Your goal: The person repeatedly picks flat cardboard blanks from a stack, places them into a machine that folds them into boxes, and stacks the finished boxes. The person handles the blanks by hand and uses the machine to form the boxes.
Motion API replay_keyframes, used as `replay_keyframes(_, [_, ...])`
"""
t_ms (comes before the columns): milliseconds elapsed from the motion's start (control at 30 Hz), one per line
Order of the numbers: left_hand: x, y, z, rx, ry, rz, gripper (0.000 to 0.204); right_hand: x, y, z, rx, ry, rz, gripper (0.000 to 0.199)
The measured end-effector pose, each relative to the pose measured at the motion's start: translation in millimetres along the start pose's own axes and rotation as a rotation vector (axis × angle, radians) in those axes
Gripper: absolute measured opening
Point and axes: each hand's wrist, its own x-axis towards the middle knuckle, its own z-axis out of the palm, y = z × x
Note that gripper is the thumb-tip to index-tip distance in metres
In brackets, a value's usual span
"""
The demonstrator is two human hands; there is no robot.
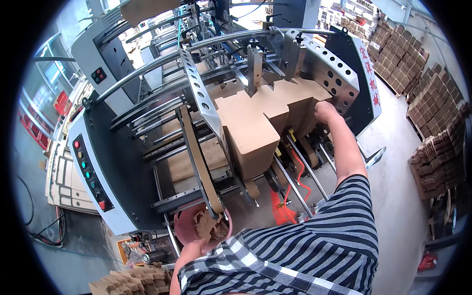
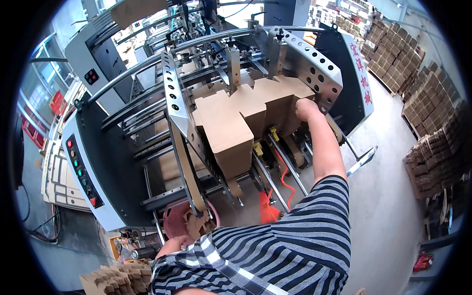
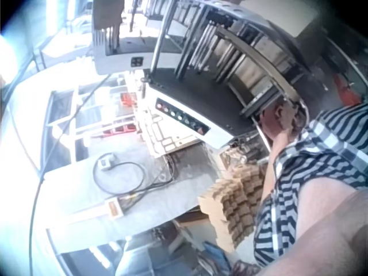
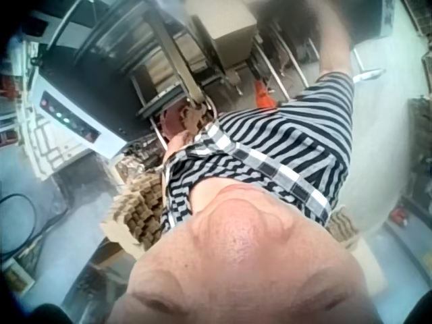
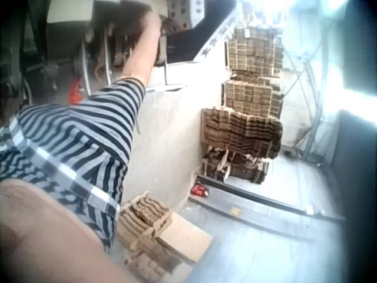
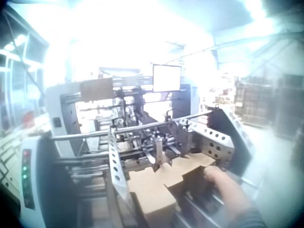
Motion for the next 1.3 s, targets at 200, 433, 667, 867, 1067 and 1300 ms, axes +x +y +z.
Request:
replay_keyframes(200, [-11, 11, -10, -0.039, 0.133, 0.099, 0.051, -52, -40, -69, 0.2, -0.2, -0.023, 0.027])
replay_keyframes(433, [-45, -23, 33, -0.177, 0.137, 0.165, 0.052, -190, -215, -111, 0.656, -0.771, -0.882, 0.019])
replay_keyframes(667, [-122, -35, 71, -0.263, 0.228, 0.057, 0.042, -328, -349, 119, -0.045, -1.107, -1.03, 0.025])
replay_keyframes(867, [-220, -80, 180, -0.407, 0.265, -0.21, 0.042, -398, -279, 258, -0.153, -1.089, -0.936, 0.029])
replay_keyframes(1067, [-270, -93, 267, -0.528, 0.327, -0.297, 0.047, -422, -237, 306, 0.341, -1.13, -0.42, 0.029])
replay_keyframes(1300, [-280, -85, 251, -0.608, 0.583, -0.095, 0.047, -492, -368, 137, 1.335, -1.528, -0.124, 0.029])
